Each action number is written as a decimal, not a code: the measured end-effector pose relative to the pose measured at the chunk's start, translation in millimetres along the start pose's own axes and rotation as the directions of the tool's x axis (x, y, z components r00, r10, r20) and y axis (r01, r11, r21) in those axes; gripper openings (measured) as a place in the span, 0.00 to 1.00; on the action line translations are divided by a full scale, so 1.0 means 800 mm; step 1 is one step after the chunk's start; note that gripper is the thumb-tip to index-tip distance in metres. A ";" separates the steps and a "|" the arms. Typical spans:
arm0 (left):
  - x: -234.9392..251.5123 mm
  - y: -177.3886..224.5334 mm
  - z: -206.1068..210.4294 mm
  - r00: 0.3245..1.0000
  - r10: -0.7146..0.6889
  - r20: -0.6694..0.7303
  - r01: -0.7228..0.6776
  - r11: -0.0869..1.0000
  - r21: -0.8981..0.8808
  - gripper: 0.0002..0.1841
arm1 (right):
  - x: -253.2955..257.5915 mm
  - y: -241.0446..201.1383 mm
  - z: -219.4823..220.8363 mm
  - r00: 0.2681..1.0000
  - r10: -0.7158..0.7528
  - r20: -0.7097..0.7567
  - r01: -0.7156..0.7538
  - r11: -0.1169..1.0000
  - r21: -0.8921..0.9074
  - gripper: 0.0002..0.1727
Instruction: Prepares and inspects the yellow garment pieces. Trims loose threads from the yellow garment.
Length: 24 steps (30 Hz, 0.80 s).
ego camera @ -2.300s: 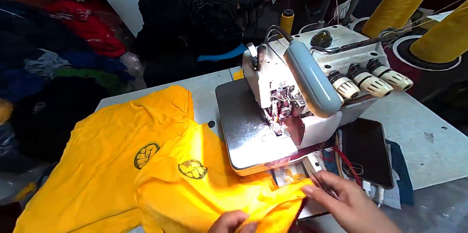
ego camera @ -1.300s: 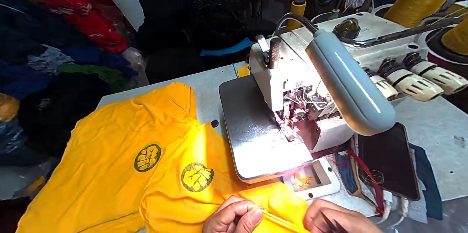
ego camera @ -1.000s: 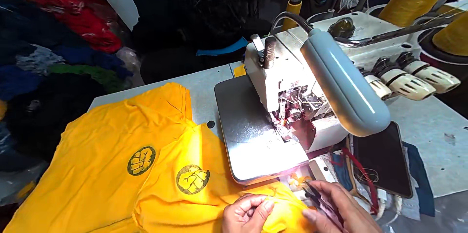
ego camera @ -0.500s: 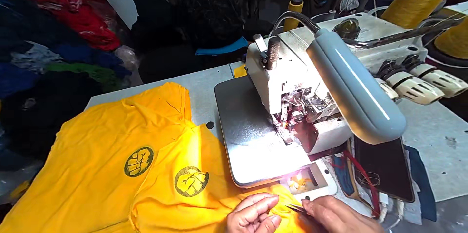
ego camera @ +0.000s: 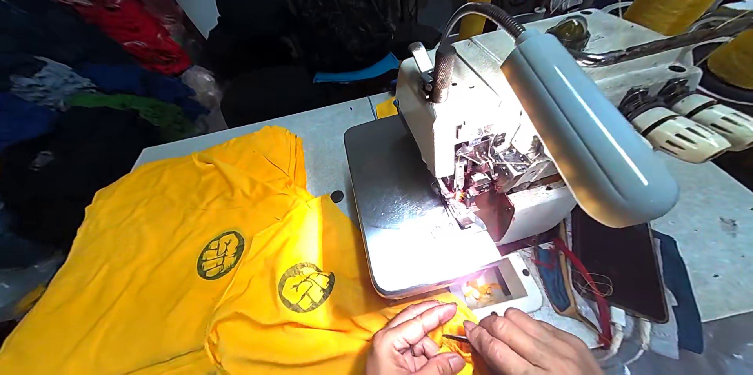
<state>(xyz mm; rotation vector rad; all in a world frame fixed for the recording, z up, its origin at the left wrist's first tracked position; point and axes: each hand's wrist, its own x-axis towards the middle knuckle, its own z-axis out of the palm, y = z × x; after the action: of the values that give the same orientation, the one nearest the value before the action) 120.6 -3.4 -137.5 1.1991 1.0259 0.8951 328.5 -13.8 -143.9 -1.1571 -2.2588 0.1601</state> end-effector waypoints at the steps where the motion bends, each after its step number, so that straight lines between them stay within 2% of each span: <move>1: 0.001 -0.001 0.000 1.000 0.009 0.005 -0.009 1.000 0.003 0.23 | -0.001 0.001 0.002 1.000 0.014 -0.008 -0.013 0.999 0.051 0.10; 3: 0.002 -0.003 -0.001 1.000 0.018 0.003 -0.018 1.000 -0.001 0.26 | -0.003 0.001 0.004 0.991 0.132 0.007 -0.131 0.964 0.231 0.09; 5: 0.001 0.000 0.000 0.999 -0.003 -0.045 0.003 1.000 -0.003 0.30 | -0.004 -0.002 0.001 0.947 0.310 0.084 -0.316 0.851 0.419 0.11; 8: -0.002 0.010 0.004 0.990 -0.050 -0.135 0.048 0.999 -0.021 0.30 | -0.005 -0.004 -0.001 0.888 0.393 0.238 -0.455 0.679 0.576 0.24; 9: -0.003 0.011 0.005 0.986 -0.045 -0.161 0.041 0.999 -0.029 0.29 | -0.004 -0.003 -0.002 0.886 0.381 0.263 -0.461 0.673 0.578 0.24; 11: -0.003 0.010 0.006 0.977 -0.043 -0.208 0.033 0.998 -0.051 0.27 | -0.005 -0.002 0.001 0.899 0.373 0.231 -0.436 0.704 0.561 0.14; 12: -0.004 0.010 0.006 0.973 -0.057 -0.225 0.042 0.997 -0.067 0.27 | -0.006 0.002 0.000 0.900 0.381 0.211 -0.432 0.723 0.540 0.12; 14: -0.005 0.009 0.005 0.967 -0.084 -0.242 0.058 0.992 -0.110 0.27 | -0.006 0.008 -0.006 0.884 0.441 0.158 -0.462 0.768 0.444 0.14; 16: -0.006 0.006 0.005 0.969 -0.073 -0.237 0.045 0.992 -0.121 0.26 | -0.004 0.007 -0.015 0.859 0.498 0.116 -0.507 0.801 0.317 0.22; 18: -0.005 0.001 0.006 0.975 -0.040 -0.221 0.009 0.990 -0.137 0.25 | 0.001 0.000 -0.023 0.853 0.506 0.127 -0.517 0.787 0.337 0.29; 21: -0.005 -0.010 0.006 0.984 0.073 -0.161 -0.098 0.984 -0.149 0.18 | 0.005 -0.008 -0.027 0.861 0.479 0.174 -0.502 0.742 0.444 0.22; 24: -0.007 -0.011 0.003 0.987 0.119 -0.108 -0.127 0.989 -0.069 0.08 | 0.001 -0.007 -0.020 0.869 0.481 0.115 -0.480 0.762 0.434 0.20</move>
<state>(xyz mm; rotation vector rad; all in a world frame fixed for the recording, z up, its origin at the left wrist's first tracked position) 121.4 -10.5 -145.5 1.1722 0.9997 1.0938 333.6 -19.1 -128.5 -1.4348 -1.7274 0.8419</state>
